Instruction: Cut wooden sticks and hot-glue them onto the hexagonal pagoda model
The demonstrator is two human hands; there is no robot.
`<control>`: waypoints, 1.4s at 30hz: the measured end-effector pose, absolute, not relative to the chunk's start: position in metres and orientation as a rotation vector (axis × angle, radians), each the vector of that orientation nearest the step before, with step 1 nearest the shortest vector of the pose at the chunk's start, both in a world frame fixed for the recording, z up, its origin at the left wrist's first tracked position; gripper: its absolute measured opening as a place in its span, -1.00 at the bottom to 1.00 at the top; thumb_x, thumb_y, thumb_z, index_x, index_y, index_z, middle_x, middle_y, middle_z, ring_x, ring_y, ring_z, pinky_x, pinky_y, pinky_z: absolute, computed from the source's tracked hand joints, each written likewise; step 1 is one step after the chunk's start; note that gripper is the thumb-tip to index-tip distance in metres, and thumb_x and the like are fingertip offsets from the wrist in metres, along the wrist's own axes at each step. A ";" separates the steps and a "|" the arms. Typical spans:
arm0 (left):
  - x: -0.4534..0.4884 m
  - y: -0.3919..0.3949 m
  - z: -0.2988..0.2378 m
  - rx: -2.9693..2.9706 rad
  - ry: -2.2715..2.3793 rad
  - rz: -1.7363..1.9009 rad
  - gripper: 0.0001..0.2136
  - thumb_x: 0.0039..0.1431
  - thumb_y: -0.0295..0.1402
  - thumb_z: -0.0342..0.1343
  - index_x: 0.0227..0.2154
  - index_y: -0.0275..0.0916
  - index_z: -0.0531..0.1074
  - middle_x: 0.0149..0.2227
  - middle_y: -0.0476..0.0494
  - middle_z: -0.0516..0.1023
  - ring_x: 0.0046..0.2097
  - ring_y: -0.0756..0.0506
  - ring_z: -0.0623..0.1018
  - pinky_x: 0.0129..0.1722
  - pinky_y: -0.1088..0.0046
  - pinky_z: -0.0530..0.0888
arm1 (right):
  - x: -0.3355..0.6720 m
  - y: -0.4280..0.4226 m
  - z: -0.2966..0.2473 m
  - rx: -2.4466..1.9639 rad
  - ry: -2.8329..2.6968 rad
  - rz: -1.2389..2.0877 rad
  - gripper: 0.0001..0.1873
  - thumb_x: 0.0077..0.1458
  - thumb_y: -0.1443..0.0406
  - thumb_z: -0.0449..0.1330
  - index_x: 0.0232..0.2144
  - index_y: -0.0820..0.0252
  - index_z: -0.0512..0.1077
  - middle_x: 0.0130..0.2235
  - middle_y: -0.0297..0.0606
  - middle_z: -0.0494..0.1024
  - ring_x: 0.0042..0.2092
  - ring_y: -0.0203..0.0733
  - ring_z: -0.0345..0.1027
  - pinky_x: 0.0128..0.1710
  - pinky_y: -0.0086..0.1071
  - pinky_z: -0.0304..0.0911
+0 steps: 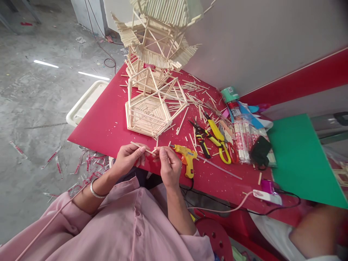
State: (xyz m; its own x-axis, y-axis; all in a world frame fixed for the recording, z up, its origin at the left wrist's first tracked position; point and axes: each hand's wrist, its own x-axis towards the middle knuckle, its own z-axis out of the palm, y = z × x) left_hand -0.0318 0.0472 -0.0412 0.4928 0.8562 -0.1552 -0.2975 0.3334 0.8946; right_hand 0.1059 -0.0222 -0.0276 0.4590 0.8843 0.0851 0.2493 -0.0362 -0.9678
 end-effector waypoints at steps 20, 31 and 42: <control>-0.032 0.046 -0.046 0.914 0.689 0.865 -0.65 0.10 -0.08 0.30 -0.44 -0.35 0.56 -0.65 -0.06 0.48 -0.66 0.06 0.35 -0.67 0.54 0.27 | 0.106 -0.023 -0.027 -1.565 -1.013 0.701 -0.67 0.30 0.09 0.09 -0.27 0.13 0.56 -0.30 -0.27 0.53 -0.27 -0.21 0.46 -0.28 -0.36 0.40; -0.031 0.043 -0.054 0.908 0.686 0.891 -0.70 0.15 -0.13 0.27 -0.43 -0.32 0.53 -0.61 -0.04 0.48 -0.63 0.06 0.37 -0.66 0.56 0.26 | 0.105 -0.024 -0.026 -1.573 -1.008 0.708 -0.66 0.30 0.07 0.08 -0.23 0.12 0.56 -0.28 -0.25 0.56 -0.24 -0.19 0.49 -0.28 -0.36 0.43; -0.032 0.046 -0.052 0.858 0.709 0.879 -0.69 0.12 -0.11 0.29 -0.45 -0.32 0.56 -0.62 -0.05 0.47 -0.63 0.07 0.36 -0.65 0.55 0.25 | 0.106 -0.023 -0.025 -1.553 -1.003 0.717 -0.67 0.31 0.09 0.08 -0.25 0.11 0.56 -0.28 -0.26 0.56 -0.26 -0.20 0.48 -0.23 -0.33 0.44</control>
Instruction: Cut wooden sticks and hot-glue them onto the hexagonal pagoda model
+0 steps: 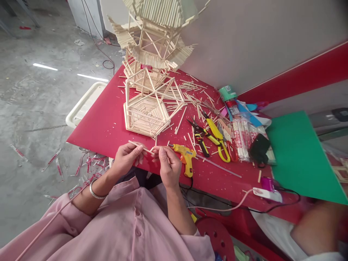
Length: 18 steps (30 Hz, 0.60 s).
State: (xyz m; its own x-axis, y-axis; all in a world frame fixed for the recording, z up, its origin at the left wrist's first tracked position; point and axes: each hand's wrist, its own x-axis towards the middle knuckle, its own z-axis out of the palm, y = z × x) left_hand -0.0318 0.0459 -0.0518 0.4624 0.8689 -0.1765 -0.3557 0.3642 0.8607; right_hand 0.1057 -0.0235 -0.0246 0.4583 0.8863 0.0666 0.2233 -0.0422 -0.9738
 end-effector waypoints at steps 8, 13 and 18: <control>-0.030 0.045 -0.051 0.839 0.751 0.874 -0.66 0.12 -0.08 0.28 -0.48 -0.32 0.58 -0.66 -0.05 0.44 -0.64 0.07 0.34 -0.66 0.55 0.25 | 0.108 -0.026 -0.024 -1.566 -1.001 0.699 -0.67 0.32 0.10 0.07 -0.23 0.11 0.57 -0.30 -0.26 0.57 -0.28 -0.21 0.49 -0.27 -0.34 0.45; -0.031 0.045 -0.050 0.844 0.756 0.882 -0.67 0.12 -0.09 0.28 -0.49 -0.31 0.57 -0.65 -0.07 0.45 -0.64 0.07 0.33 -0.66 0.54 0.24 | 0.116 -0.031 -0.019 -1.633 -1.103 0.535 -0.73 0.29 0.13 0.12 -0.22 0.11 0.57 -0.26 -0.24 0.58 -0.28 -0.21 0.49 -0.26 -0.31 0.47; -0.031 0.045 -0.046 0.845 0.760 0.860 -0.65 0.08 -0.05 0.29 -0.51 -0.29 0.56 -0.64 -0.10 0.47 -0.64 0.05 0.33 -0.66 0.51 0.23 | 0.154 -0.034 -0.009 -1.825 -1.109 0.261 -0.71 0.23 0.09 0.17 -0.21 0.12 0.59 -0.22 -0.19 0.62 -0.31 -0.19 0.50 -0.31 -0.32 0.44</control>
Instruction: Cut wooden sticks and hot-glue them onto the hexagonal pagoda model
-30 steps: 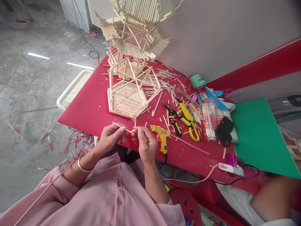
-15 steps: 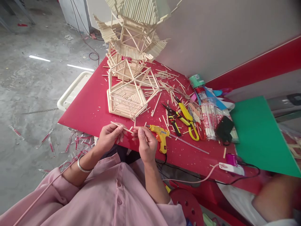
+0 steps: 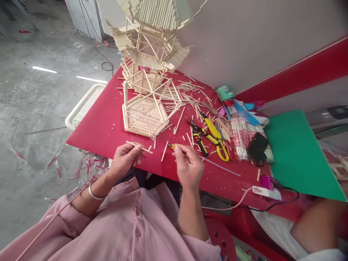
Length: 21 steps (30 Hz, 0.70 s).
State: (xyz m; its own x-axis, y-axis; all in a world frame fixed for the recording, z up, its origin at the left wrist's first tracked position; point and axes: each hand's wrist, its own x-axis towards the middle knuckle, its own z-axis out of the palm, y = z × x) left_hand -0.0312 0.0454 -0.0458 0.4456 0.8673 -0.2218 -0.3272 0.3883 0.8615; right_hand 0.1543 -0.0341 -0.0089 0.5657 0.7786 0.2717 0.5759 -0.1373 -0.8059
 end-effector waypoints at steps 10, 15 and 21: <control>-0.030 0.046 -0.043 0.810 0.760 0.871 -0.65 0.04 -0.06 0.32 -0.52 -0.31 0.57 -0.59 -0.16 0.54 -0.63 0.06 0.34 -0.67 0.53 0.25 | 0.226 -0.058 0.001 -2.244 -1.073 -0.039 -0.58 0.14 -0.01 0.13 -0.31 0.20 0.59 -0.30 -0.10 0.65 -0.35 -0.11 0.48 -0.24 -0.26 0.39; -0.028 0.047 -0.043 0.772 0.797 0.892 -0.64 0.02 -0.05 0.33 -0.52 -0.32 0.57 -0.61 -0.13 0.51 -0.65 0.07 0.33 -0.70 0.55 0.24 | 0.211 -0.085 -0.028 -2.267 -0.964 0.339 -0.58 -0.02 0.09 0.17 -0.16 0.20 0.48 -0.14 -0.05 0.61 -0.22 -0.07 0.51 -0.21 -0.22 0.43; -0.026 0.048 -0.037 0.731 0.847 0.905 -0.62 -0.07 -0.04 0.38 -0.54 -0.33 0.54 -0.64 -0.07 0.47 -0.65 0.07 0.33 -0.71 0.57 0.23 | 0.204 -0.091 -0.037 -2.221 -0.817 0.527 -0.49 -0.06 0.06 0.18 -0.07 0.18 0.37 -0.06 -0.05 0.57 -0.14 -0.04 0.50 -0.17 -0.19 0.44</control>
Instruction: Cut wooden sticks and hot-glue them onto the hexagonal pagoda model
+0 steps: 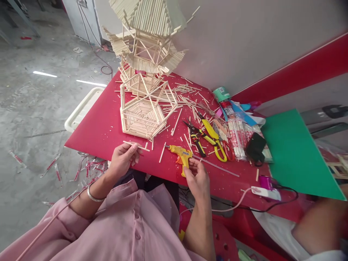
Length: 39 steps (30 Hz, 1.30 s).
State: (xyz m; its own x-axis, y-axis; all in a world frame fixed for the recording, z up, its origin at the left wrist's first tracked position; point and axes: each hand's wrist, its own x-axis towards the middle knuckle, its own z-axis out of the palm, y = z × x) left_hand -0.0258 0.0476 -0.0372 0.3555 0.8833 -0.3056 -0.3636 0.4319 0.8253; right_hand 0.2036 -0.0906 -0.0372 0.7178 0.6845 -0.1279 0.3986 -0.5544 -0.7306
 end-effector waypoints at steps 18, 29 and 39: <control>-0.025 0.049 -0.039 0.779 0.862 0.890 -0.60 0.03 -0.01 0.30 -0.53 -0.32 0.53 -0.68 -0.06 0.42 -0.66 0.08 0.29 -0.69 0.56 0.19 | 0.198 -0.070 -0.031 -2.769 -1.091 0.286 -0.59 0.02 0.21 0.13 -0.05 0.15 0.46 -0.13 -0.06 0.60 -0.20 0.03 0.47 -0.33 -0.27 0.19; -0.025 0.049 -0.036 0.761 0.857 0.897 -0.64 -0.01 -0.05 0.35 -0.54 -0.32 0.55 -0.70 -0.03 0.38 -0.66 0.09 0.29 -0.69 0.58 0.18 | 0.203 -0.077 -0.008 -2.689 -1.187 0.323 -0.76 0.04 0.14 0.20 -0.24 0.04 0.55 -0.26 -0.25 0.64 -0.26 -0.06 0.51 -0.41 -0.33 0.18; -0.024 0.048 -0.036 0.776 0.847 0.913 -0.65 -0.02 -0.07 0.36 -0.53 -0.32 0.55 -0.67 -0.05 0.42 -0.65 0.08 0.31 -0.70 0.56 0.20 | 0.235 -0.011 0.008 -2.493 -1.424 0.296 -0.79 0.14 0.22 0.16 -0.27 0.09 0.58 -0.31 -0.26 0.68 -0.22 -0.07 0.55 -0.28 -0.30 0.29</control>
State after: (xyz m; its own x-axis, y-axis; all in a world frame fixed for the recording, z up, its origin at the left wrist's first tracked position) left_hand -0.0242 0.0479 -0.0361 0.3542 0.8926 -0.2789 -0.3453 0.4020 0.8480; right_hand 0.2351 -0.0112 0.0080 0.5003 0.8644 -0.0498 0.8127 -0.4887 -0.3174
